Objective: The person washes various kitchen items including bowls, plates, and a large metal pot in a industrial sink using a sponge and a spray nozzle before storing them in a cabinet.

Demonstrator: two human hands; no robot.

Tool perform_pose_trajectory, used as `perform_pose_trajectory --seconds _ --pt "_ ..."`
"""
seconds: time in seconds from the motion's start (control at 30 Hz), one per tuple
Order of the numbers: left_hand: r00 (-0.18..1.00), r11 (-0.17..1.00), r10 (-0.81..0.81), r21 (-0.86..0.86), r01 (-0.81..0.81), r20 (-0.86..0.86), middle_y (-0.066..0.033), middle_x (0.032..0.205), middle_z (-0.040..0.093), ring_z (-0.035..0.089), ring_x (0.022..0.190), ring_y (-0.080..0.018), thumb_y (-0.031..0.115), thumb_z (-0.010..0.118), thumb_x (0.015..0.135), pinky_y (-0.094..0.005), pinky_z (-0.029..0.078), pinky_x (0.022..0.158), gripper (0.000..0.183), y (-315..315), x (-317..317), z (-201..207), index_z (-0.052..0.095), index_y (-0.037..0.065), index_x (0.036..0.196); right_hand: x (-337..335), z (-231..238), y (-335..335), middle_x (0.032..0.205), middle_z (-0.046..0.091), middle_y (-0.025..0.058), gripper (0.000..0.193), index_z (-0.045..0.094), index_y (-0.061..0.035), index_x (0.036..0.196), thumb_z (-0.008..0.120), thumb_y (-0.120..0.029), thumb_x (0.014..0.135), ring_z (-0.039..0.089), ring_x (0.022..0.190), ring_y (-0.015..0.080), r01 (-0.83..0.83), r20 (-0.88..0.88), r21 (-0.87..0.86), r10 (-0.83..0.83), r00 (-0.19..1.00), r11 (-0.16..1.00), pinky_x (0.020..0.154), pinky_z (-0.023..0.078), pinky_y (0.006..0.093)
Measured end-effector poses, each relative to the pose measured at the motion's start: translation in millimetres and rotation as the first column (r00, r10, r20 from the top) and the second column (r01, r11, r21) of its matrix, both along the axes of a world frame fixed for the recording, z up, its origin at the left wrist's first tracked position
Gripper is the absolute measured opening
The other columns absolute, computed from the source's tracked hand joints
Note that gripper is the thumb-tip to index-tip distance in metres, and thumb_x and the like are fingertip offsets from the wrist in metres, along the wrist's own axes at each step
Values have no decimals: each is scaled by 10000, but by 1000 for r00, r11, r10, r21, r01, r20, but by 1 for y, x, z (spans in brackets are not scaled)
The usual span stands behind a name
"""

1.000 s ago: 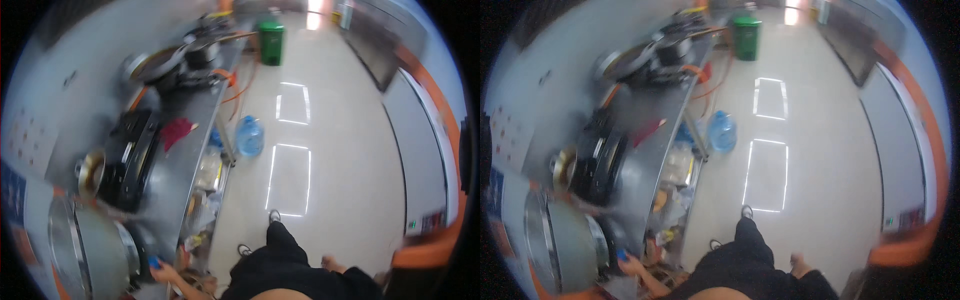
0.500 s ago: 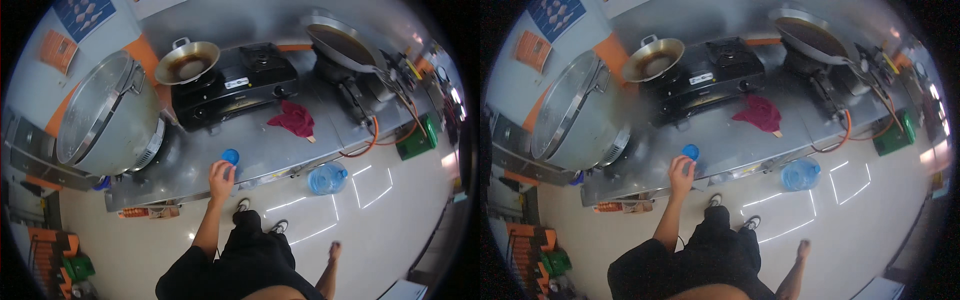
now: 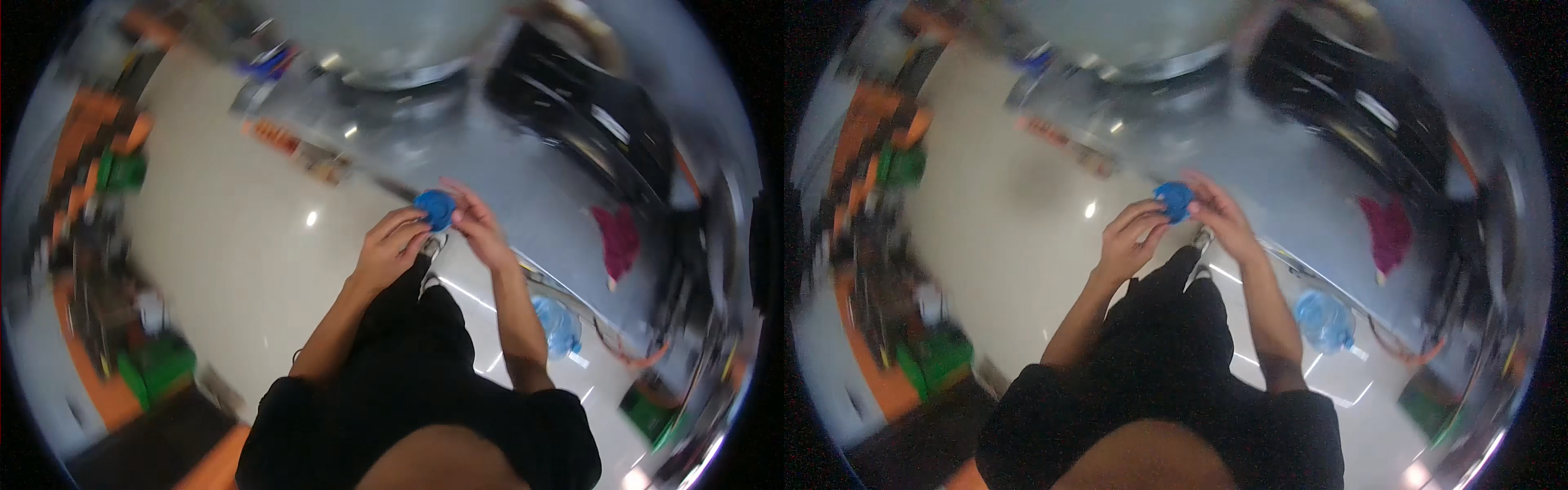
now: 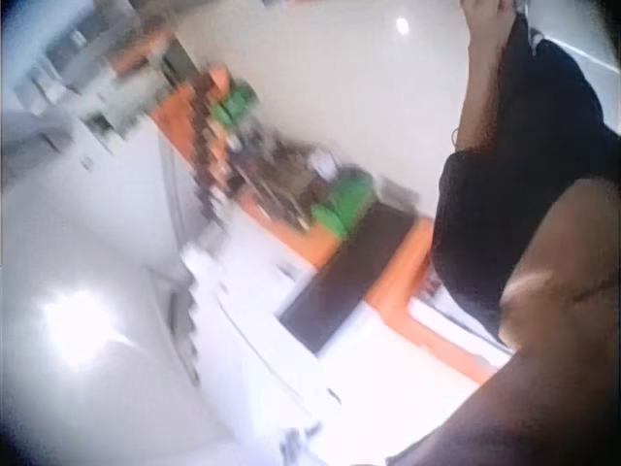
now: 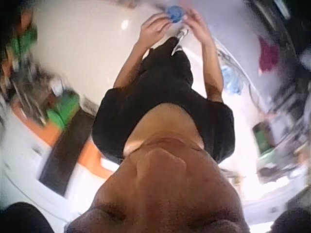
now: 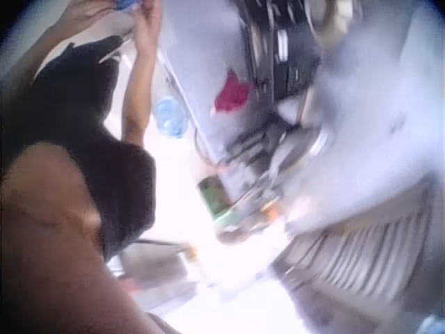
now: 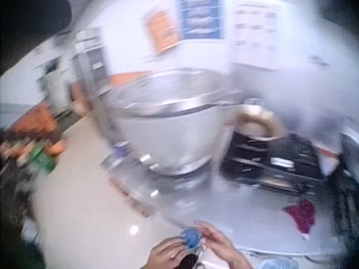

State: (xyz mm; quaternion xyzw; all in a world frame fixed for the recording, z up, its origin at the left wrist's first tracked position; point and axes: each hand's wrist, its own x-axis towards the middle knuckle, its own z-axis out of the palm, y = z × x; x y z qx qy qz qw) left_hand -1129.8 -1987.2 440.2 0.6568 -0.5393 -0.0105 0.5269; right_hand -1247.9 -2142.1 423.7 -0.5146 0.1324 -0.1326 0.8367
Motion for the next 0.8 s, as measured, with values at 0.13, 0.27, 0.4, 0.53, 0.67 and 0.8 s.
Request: perform_pose_trajectory --seconds 0.13,0.27,0.4,0.53,0.67,0.8 --pt "928 924 370 114 -364 -35 -102 989 648 643 908 -262 -2 721 714 -341 536 781 191 130 43 0 640 32 883 110 -4 93 1256 519 117 530 413 -21 1325 621 -194 869 489 1174 201 -385 17 185 389 921 904 965 408 333" --pt "774 772 629 176 -610 -78 -107 1039 635 637 932 -256 -12 691 736 -335 535 779 190 260 63 -19 649 41 913 185 -28 222 1258 507 134 534 410 -4 1311 627 -213 869 518 1148 222 -636 49 323 659 750 701 927 470 381" --pt "545 582 812 214 -785 -209 -111 1083 622 628 954 -264 29 684 761 -342 524 785 179 379 90 -43 652 52 935 265 -55 359 1234 518 153 501 418 2 1288 621 -174 864 556 1095 247 -759 57 418 819 571 500 880 511 403" --pt "281 308 949 241 -920 -141 -109 1121 608 608 990 -283 88 670 796 -356 506 820 192 503 157 -70 643 74 985 384 -126 471 1183 550 123 395 483 -10 1208 599 -149 856 587 994 248 -644 -50 560 797 602 521 828 512 392" --pt "179 202 979 378 -904 -94 -125 1112 607 601 994 -303 110 641 824 -357 499 826 203 654 212 -65 626 63 1022 474 -256 497 1061 553 80 279 544 -66 1061 608 -245 857 563 915 216 -226 -504 509 500 704 831 771 512 379" --pt "-6 77 978 385 -920 -209 -135 1090 612 612 972 -293 110 632 833 -349 503 808 203 792 287 -86 618 52 1027 478 -393 356 817 531 10 230 536 -189 931 555 -413 880 554 671 137 -221 -679 116 240 694 968 484 493 276"
